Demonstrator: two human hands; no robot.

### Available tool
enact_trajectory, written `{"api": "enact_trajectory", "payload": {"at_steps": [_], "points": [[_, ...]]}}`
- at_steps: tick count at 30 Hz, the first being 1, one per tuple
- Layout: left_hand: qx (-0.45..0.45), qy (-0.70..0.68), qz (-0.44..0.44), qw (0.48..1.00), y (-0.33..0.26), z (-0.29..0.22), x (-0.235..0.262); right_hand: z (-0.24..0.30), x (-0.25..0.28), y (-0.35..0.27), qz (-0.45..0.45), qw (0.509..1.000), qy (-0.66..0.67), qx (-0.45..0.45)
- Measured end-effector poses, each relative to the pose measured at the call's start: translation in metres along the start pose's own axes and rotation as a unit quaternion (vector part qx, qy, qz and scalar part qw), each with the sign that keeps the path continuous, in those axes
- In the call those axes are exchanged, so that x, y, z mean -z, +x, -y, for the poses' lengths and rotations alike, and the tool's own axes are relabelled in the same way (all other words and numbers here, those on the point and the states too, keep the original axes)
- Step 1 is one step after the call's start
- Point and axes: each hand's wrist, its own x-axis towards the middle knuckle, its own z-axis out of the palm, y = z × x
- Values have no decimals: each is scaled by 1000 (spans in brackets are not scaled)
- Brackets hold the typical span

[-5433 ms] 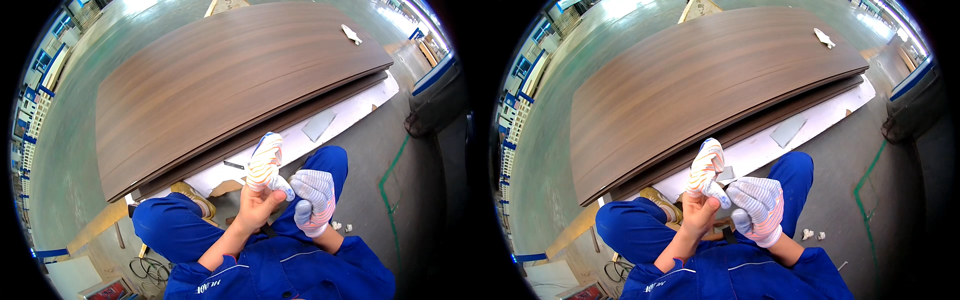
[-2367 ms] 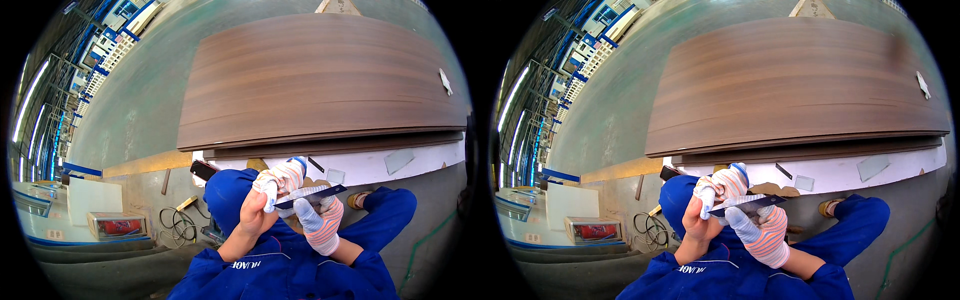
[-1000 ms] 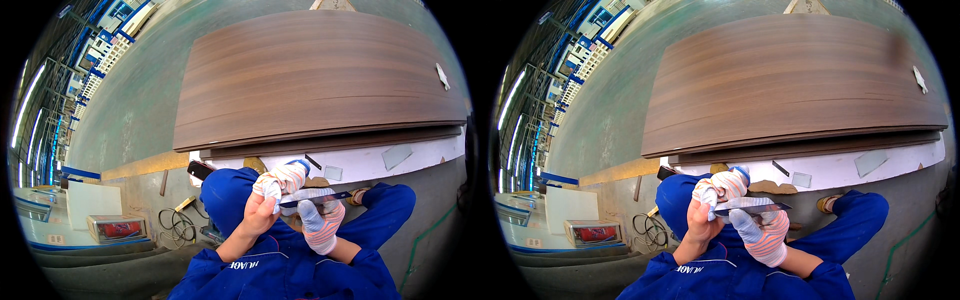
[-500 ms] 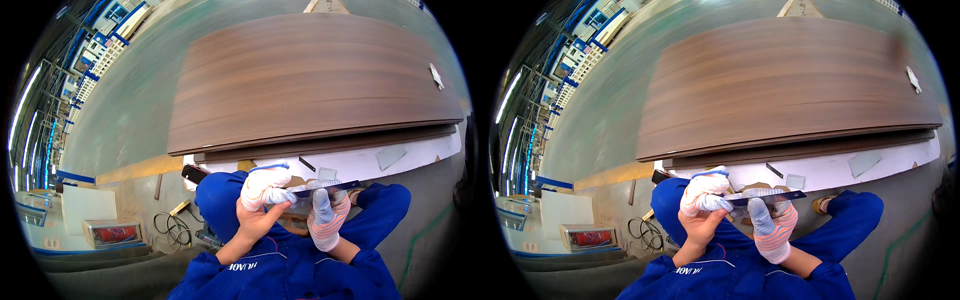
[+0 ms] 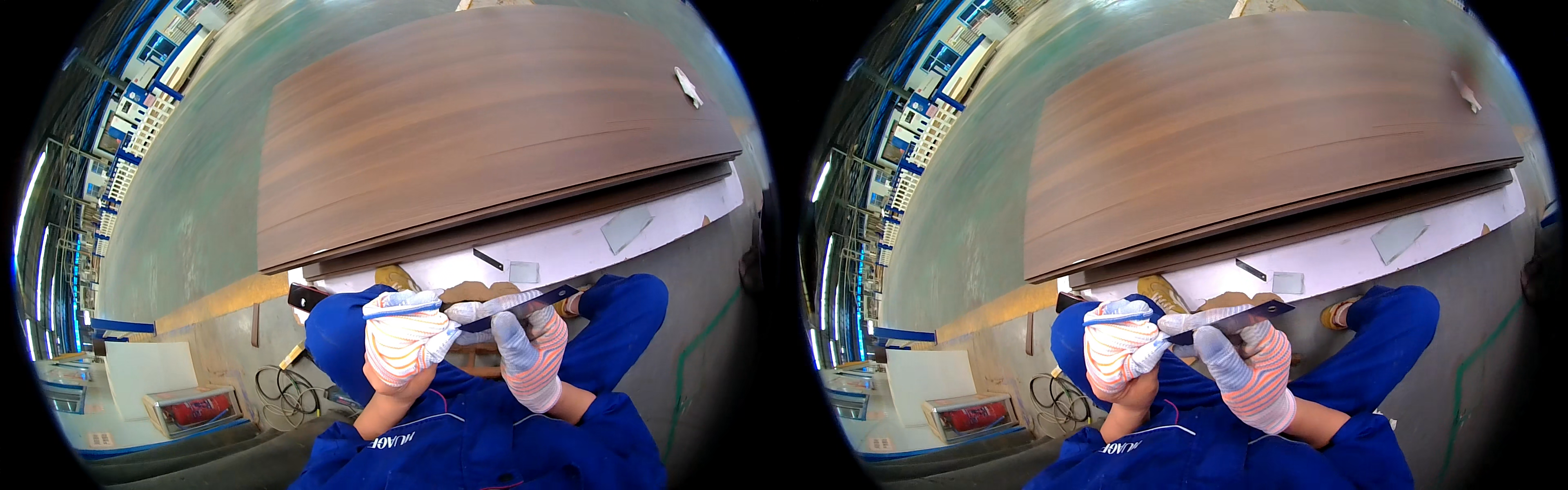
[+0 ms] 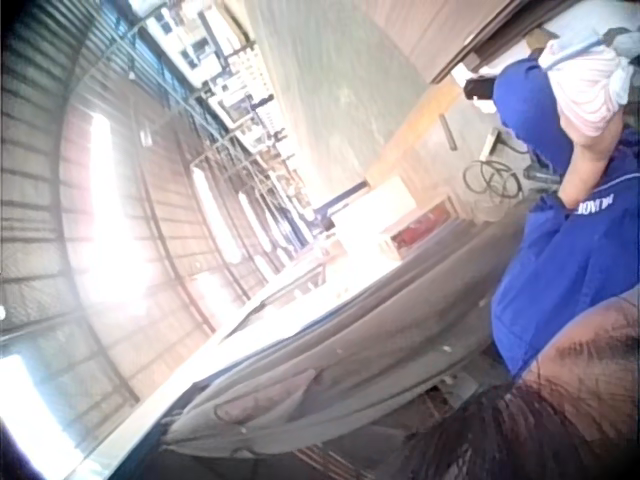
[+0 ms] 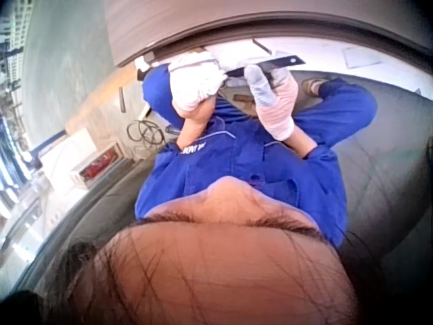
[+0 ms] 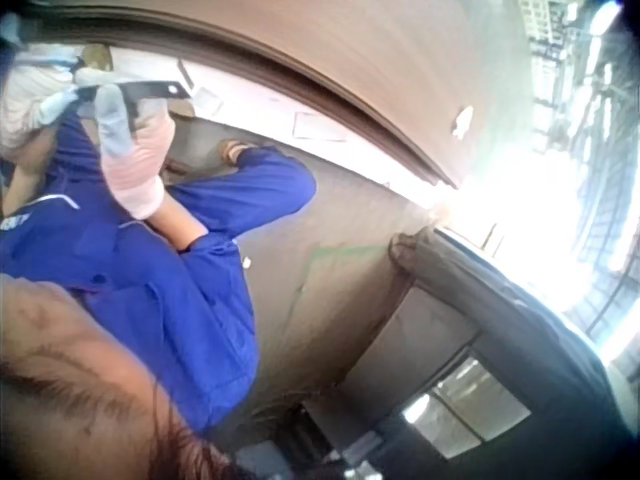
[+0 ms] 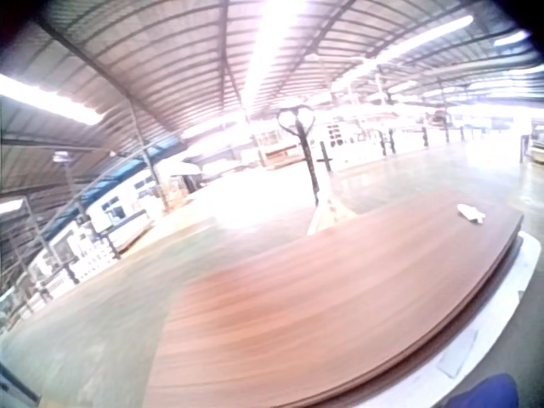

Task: The person sits on the floor and uses a utility knife to trim the edges of stacked wooden panels. They repeatedly scrape and wipe the panel edges, occasionally adjusting the panels and using a cloth to clean the surface.

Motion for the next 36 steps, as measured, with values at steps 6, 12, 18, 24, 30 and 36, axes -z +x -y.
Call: {"api": "enact_trajectory", "payload": {"at_steps": [6, 12, 18, 24, 30, 36], "points": [[13, -30, -19, 999, -1, -2, -5, 12, 4, -2, 32, 998, -22, -39], [-83, 37, 30, 995, -2, 7, 4, 7, 6, -3, 41, 998, -17, -53], [16, 28, 90, 995, -12, 15, 5, 12, 7, -2, 33, 996, -70, -43], [-12, 84, 118, 989, -21, 20, 8, 1, 6, -4, 41, 996, -85, 3], [-25, 172, 155, 973, -15, 12, 11, -4, -2, -11, 0, 1000, 0, 19], [25, 132, 194, 972, -26, 24, 12, -5, 1, -13, -18, 999, 50, 8]]}}
